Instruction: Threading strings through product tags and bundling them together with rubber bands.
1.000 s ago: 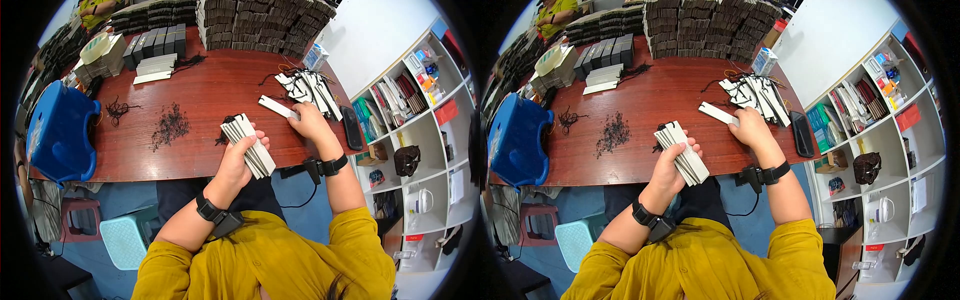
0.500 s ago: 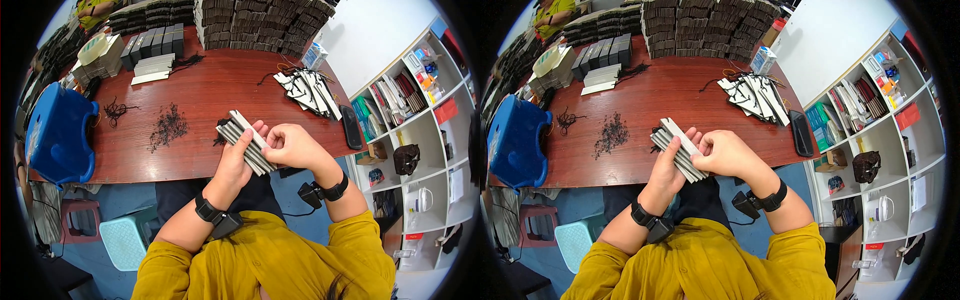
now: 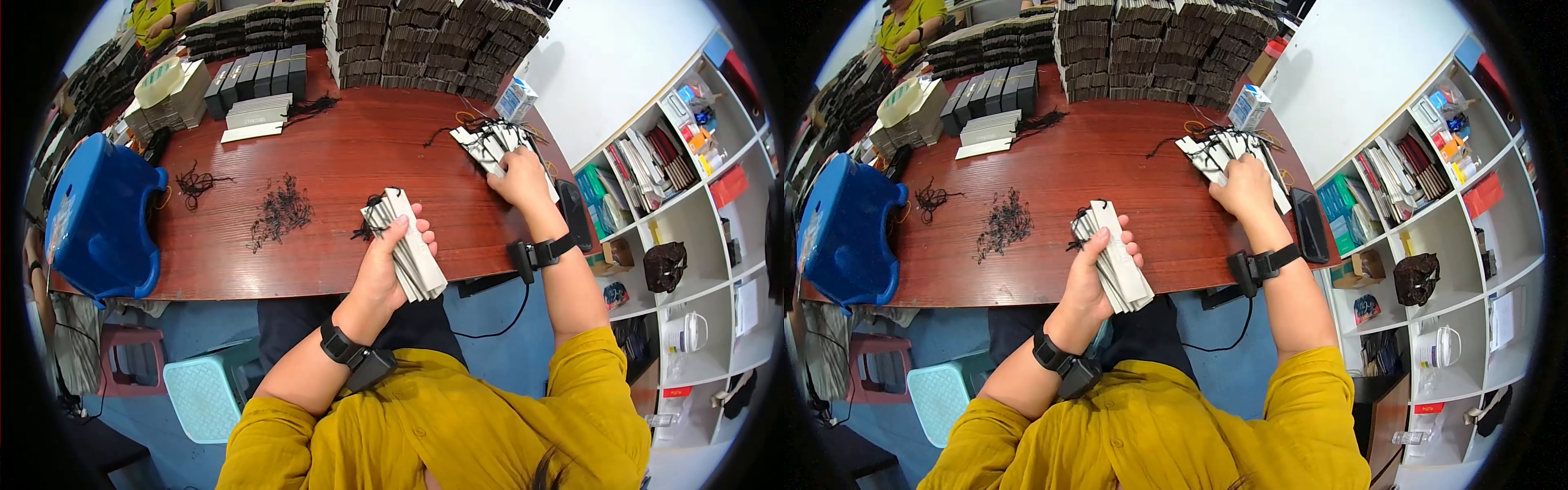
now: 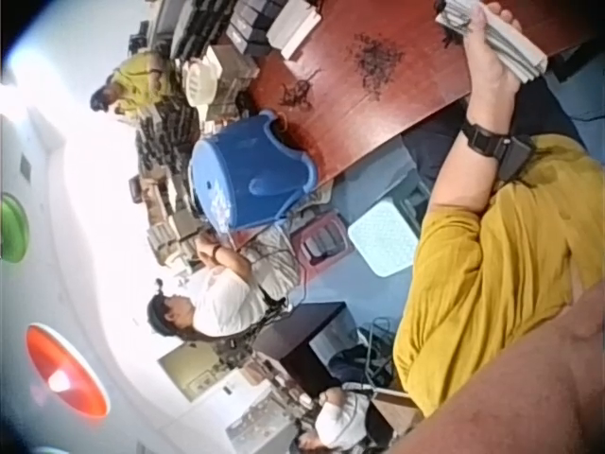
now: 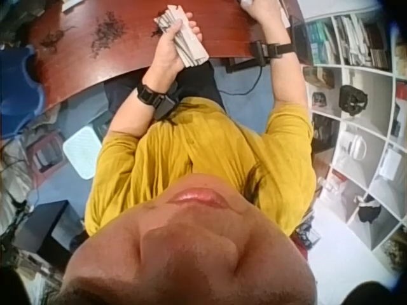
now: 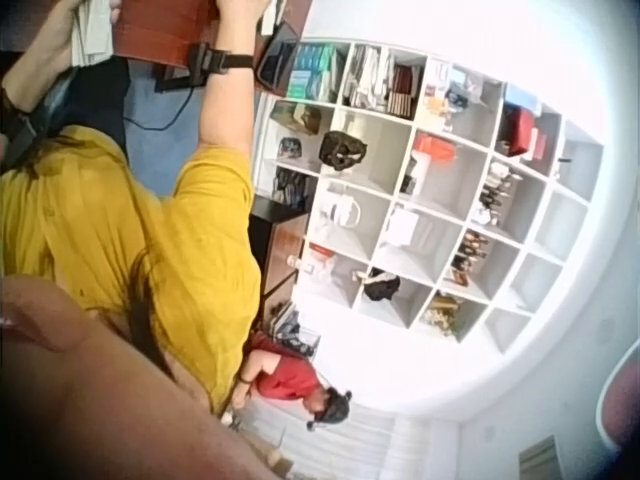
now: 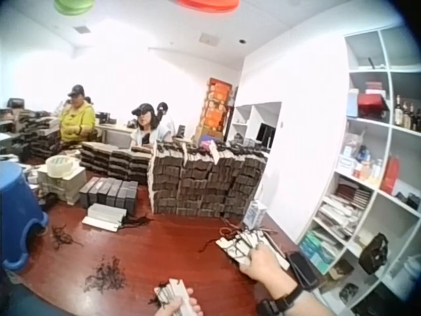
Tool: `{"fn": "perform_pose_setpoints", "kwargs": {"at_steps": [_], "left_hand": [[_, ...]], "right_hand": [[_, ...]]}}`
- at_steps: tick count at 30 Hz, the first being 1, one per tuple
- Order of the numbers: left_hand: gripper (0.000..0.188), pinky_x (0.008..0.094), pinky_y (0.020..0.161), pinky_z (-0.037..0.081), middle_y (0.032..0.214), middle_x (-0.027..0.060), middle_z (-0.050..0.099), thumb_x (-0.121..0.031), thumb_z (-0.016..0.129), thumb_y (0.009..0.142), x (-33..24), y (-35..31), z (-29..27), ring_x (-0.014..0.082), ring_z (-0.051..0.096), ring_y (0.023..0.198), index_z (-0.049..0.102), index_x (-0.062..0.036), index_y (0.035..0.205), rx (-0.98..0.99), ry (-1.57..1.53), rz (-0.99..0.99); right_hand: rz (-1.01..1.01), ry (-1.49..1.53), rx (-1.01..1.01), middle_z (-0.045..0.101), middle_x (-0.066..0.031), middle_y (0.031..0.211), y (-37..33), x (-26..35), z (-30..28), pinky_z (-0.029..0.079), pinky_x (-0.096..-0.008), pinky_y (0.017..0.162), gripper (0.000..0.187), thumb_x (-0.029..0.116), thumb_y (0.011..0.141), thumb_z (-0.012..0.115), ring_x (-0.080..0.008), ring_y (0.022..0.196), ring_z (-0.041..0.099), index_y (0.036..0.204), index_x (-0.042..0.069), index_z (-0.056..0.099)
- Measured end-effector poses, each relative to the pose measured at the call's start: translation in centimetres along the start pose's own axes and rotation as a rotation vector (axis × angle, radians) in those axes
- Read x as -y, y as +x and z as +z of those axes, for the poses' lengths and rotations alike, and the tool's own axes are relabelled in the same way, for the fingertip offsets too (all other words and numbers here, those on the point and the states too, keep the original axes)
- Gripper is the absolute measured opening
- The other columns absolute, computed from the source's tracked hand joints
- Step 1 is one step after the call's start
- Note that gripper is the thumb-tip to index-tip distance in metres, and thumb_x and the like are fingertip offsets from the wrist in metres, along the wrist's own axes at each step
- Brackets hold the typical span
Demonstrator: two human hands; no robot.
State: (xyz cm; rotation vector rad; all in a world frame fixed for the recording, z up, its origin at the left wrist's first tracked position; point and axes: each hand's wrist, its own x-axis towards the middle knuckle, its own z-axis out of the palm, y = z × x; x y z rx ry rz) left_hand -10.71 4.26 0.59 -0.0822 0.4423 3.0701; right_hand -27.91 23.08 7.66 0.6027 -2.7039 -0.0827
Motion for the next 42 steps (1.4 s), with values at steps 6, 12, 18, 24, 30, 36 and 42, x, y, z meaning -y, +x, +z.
{"fn": "perform_pose_setpoints", "kwargs": {"at_steps": [6,12,18,24,30,36,42], "left_hand": [[0.039,0.0326,0.075,0.053,0.093,0.0072,0.058,-0.033,0.057,0.086,-0.6,0.2,2.0,0.0182,0.060,0.082,0.050,-0.0058,0.113,-0.131,-0.021,0.003],[0.033,0.0338,0.077,0.052,0.104,0.0100,0.058,-0.032,0.053,0.089,-1.7,0.2,2.8,0.0207,0.059,0.087,0.050,-0.0066,0.110,-0.192,-0.117,-0.005],[0.032,0.0368,0.085,0.049,0.107,0.0100,0.057,-0.025,0.056,0.089,-1.0,0.0,1.8,0.0213,0.057,0.099,0.049,-0.0053,0.113,-0.032,0.047,-0.009],[0.034,0.0378,0.091,0.046,0.112,0.0108,0.057,-0.019,0.058,0.087,-1.0,-0.1,1.1,0.0221,0.055,0.105,0.047,-0.0051,0.116,-0.078,0.157,0.021],[0.042,0.0305,0.086,0.048,0.105,0.0071,0.060,0.004,0.064,0.077,-1.7,-0.1,3.0,0.0153,0.058,0.098,0.047,-0.0019,0.115,0.042,0.790,0.411],[0.041,0.0289,0.082,0.050,0.099,0.0055,0.062,0.002,0.068,0.076,-2.0,-0.2,1.2,0.0129,0.059,0.093,0.050,-0.0007,0.113,0.090,0.977,0.396],[0.033,0.0282,0.076,0.051,0.096,0.0041,0.063,0.003,0.067,0.076,-1.9,-1.1,1.2,0.0128,0.060,0.087,0.055,-0.0017,0.106,0.106,0.822,0.294]], "right_hand": [[0.478,1.134,0.546,0.063,-0.0069,0.075,1.8,0.1,-1.2,0.042,-0.0263,0.053,0.032,0.036,0.080,0.063,-0.0124,0.062,0.056,0.087,0.006,0.058],[0.191,1.417,0.793,0.064,-0.0048,0.074,-1.5,6.1,-5.3,0.042,-0.0231,0.047,0.030,0.035,0.084,0.061,-0.0091,0.058,0.056,0.083,0.005,0.057],[-0.034,1.108,0.648,0.059,-0.0009,0.070,-5.1,10.3,-6.7,0.045,-0.0234,0.049,0.021,0.021,0.081,0.068,-0.0060,0.061,0.054,0.081,0.005,0.055],[-0.152,0.961,0.433,0.060,-0.0010,0.071,-6.0,11.6,-6.8,0.046,-0.0255,0.058,0.026,0.021,0.075,0.073,-0.0079,0.063,0.054,0.088,0.000,0.063],[-0.142,1.242,0.410,0.065,-0.0094,0.093,-7.0,9.9,-2.8,0.048,-0.0280,0.073,0.039,0.016,0.075,0.072,-0.0118,0.082,0.060,0.109,0.000,0.058],[-0.122,1.315,0.341,0.063,-0.0054,0.102,-9.0,11.6,-2.3,0.046,-0.0262,0.081,0.051,0.009,0.076,0.072,-0.0093,0.092,0.056,0.123,0.005,0.051],[-0.232,1.240,0.315,0.062,-0.0069,0.103,-9.2,11.7,-2.5,0.043,-0.0317,0.088,0.060,0.017,0.066,0.080,-0.0168,0.094,0.057,0.119,0.005,0.054]]}}
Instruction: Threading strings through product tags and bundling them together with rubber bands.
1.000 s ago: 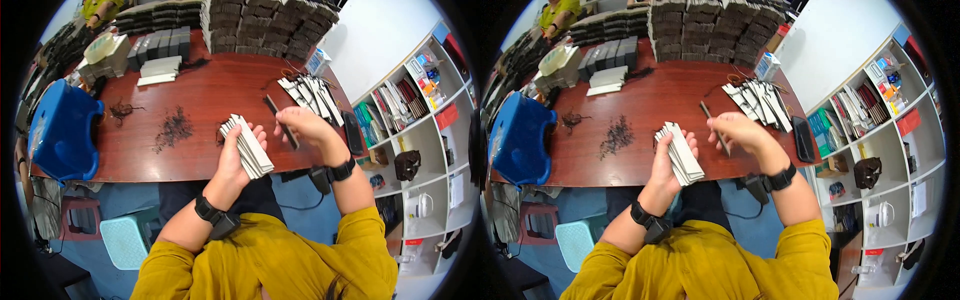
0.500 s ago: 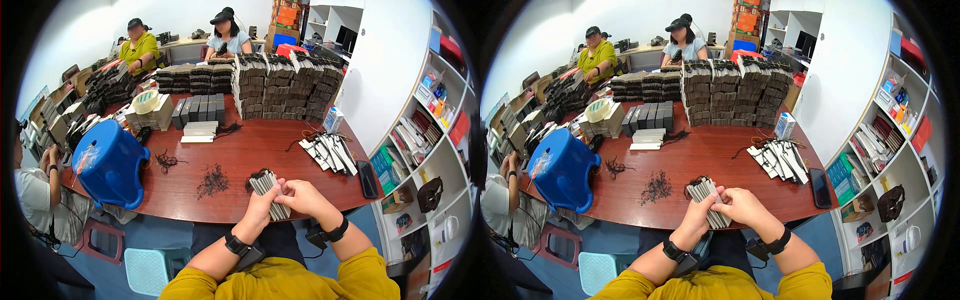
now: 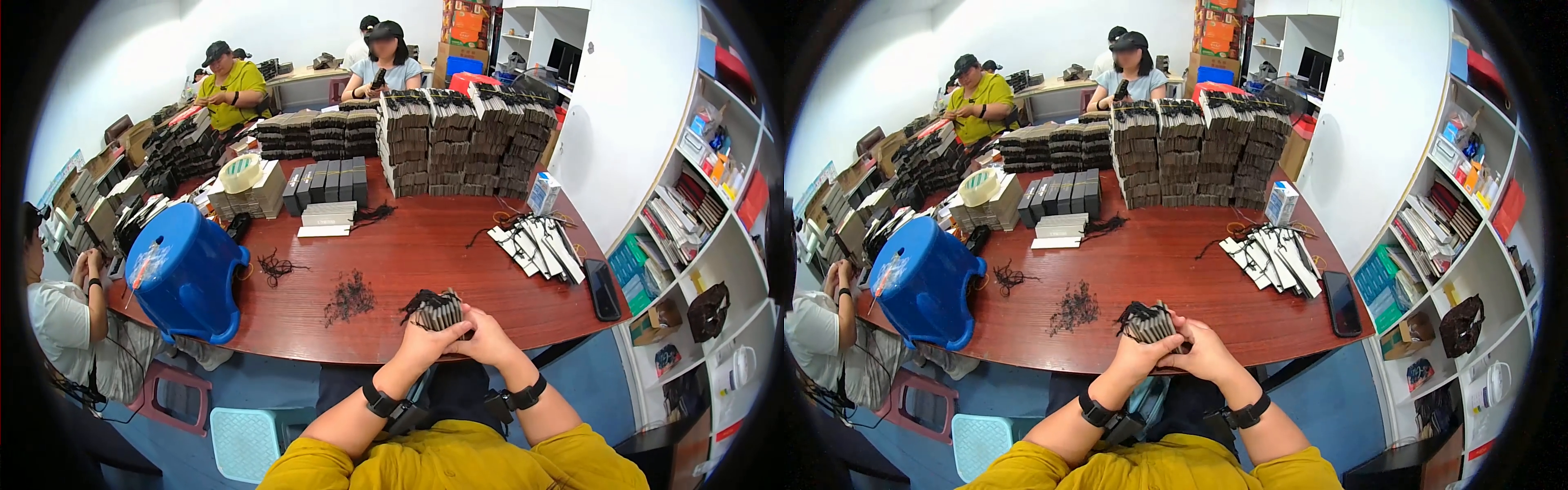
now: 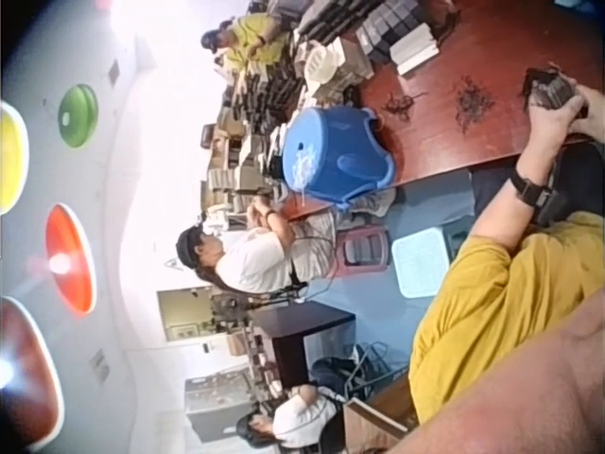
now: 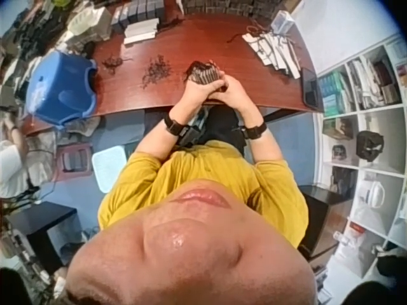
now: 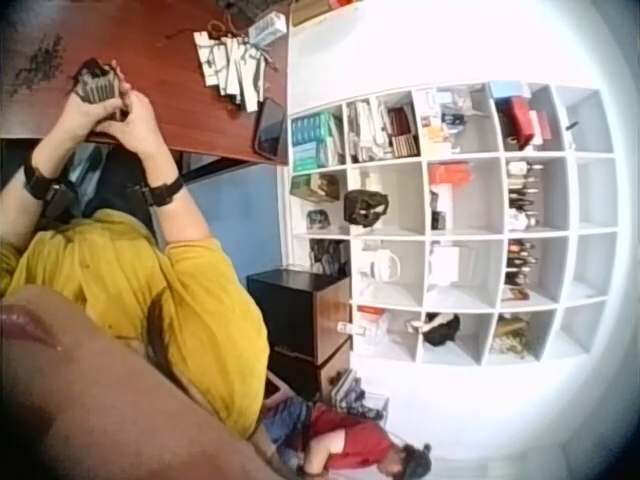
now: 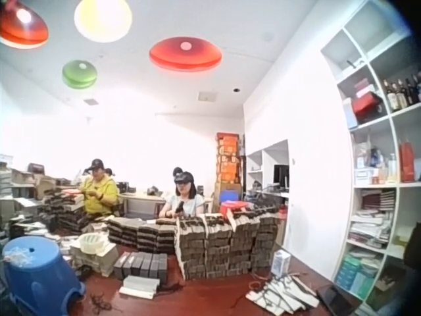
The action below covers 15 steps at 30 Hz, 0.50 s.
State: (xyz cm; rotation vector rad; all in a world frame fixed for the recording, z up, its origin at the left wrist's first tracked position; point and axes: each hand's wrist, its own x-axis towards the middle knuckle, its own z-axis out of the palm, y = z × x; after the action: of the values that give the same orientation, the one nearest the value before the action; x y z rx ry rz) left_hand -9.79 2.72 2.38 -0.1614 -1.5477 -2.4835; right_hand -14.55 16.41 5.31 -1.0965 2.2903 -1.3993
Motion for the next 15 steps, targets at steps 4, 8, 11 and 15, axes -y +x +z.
{"fn": "perform_pose_setpoints", "kwargs": {"at_steps": [4,8,11,15], "left_hand": [[0.032,0.0292,0.077,0.050,0.094,0.0044,0.063,0.001,0.070,0.074,-0.6,-0.2,0.7,0.0132,0.060,0.088,0.056,-0.0028,0.103,-0.021,0.075,0.007],[0.033,0.0290,0.082,0.048,0.094,0.0041,0.064,0.000,0.073,0.071,-1.5,0.0,1.1,0.0124,0.059,0.092,0.057,-0.0028,0.100,0.144,0.150,0.152],[0.034,0.0284,0.084,0.046,0.095,0.0043,0.063,-0.001,0.073,0.070,-1.8,-0.8,1.2,0.0123,0.059,0.091,0.057,-0.0029,0.100,0.204,0.338,0.178],[0.036,0.0284,0.083,0.046,0.094,0.0037,0.064,0.000,0.075,0.068,-1.9,-0.8,1.2,0.0123,0.059,0.090,0.056,-0.0033,0.100,0.220,0.320,0.092]], "right_hand": [[-0.079,-0.158,0.024,0.061,-0.0059,0.110,0.1,-2.8,0.1,0.030,-0.0376,0.101,0.066,0.028,0.060,0.083,-0.0229,0.105,0.053,0.116,0.006,0.056],[-0.125,0.106,0.084,0.058,-0.0040,0.118,-0.1,-2.4,0.1,0.016,-0.0396,0.107,0.066,0.034,0.056,0.083,-0.0219,0.116,0.046,0.114,0.011,0.060],[-0.202,0.043,0.046,0.057,-0.0041,0.119,-0.2,-4.0,0.5,0.017,-0.0410,0.108,0.056,0.028,0.061,0.078,-0.0202,0.117,0.047,0.113,0.015,0.060],[-0.128,0.024,0.019,0.061,-0.0034,0.113,-0.6,-3.6,0.6,0.023,-0.0430,0.107,0.036,0.022,0.069,0.068,-0.0219,0.112,0.051,0.105,0.017,0.063]]}}
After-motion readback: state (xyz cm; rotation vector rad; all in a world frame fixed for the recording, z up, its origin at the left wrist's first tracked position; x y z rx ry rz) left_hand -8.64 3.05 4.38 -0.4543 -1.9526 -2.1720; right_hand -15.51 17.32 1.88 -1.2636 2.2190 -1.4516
